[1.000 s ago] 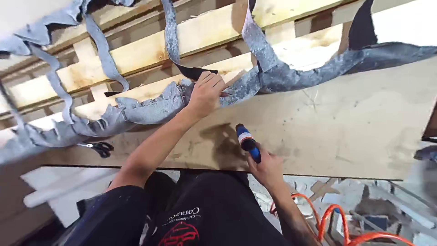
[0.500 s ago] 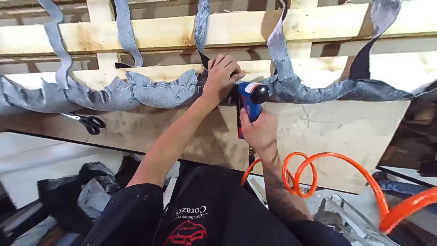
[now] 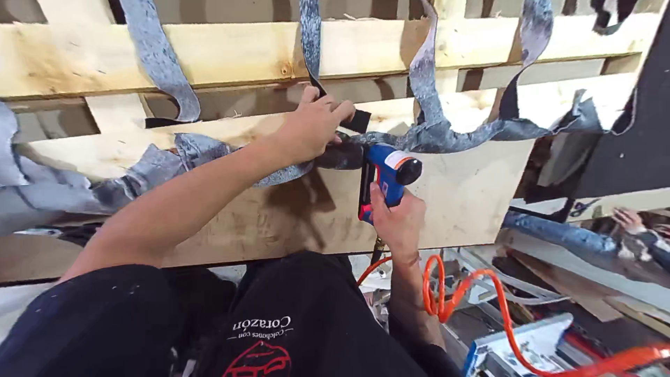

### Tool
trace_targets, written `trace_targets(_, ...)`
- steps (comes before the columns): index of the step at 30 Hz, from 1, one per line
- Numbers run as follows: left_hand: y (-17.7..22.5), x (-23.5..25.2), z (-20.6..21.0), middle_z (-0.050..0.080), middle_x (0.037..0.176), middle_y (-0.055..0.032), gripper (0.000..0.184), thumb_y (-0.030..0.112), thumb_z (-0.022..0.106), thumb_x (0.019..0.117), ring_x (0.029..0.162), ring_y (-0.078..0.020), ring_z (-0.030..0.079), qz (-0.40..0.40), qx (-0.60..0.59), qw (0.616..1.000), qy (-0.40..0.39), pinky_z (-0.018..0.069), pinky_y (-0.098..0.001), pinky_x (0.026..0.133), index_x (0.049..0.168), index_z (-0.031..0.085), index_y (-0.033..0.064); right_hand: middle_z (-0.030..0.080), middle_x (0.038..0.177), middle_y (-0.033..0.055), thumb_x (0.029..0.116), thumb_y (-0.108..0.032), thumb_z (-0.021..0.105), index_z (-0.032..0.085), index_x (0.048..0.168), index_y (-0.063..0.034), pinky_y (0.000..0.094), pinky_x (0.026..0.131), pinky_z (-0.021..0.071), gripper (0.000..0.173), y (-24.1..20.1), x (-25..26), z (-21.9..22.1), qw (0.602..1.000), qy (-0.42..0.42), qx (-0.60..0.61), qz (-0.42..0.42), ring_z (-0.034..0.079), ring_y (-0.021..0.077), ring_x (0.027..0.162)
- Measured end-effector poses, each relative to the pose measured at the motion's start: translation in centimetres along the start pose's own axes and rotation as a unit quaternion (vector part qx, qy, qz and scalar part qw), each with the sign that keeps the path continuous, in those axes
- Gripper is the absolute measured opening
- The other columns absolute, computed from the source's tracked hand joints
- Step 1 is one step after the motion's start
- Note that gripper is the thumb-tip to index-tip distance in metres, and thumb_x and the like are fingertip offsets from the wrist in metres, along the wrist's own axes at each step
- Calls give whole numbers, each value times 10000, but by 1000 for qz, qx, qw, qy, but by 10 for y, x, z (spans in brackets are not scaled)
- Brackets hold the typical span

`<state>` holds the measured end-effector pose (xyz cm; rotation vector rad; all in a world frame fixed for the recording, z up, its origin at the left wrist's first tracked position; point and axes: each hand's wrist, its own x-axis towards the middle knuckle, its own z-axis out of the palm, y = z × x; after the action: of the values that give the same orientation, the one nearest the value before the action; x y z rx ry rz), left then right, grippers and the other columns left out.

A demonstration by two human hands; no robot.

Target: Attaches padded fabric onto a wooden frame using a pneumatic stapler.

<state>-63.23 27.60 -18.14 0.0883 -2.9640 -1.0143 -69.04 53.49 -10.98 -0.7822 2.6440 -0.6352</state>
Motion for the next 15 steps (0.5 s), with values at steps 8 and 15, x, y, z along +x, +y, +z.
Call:
trace_targets(8,1,-8,17,678,1014,-173,214,223,630,995,1055,-361,636,-92,28,991,98,392,-566,1016,988,663,12,648,626,-6,965,-419,635,701,821,-93,359,512,542,362,-25,-1,21,998,14,-44,40,645,100,551)
trace_targets(15,-15,-10,15,701,1079,-75,225,332,643,985,1169,-319,581,-98,-12,983,155,345,-572,1057,969,722,122,638,618,17,968,-329,641,700,828,-70,325,510,526,300,-43,-10,36,1000,0,2,-6,634,104,557)
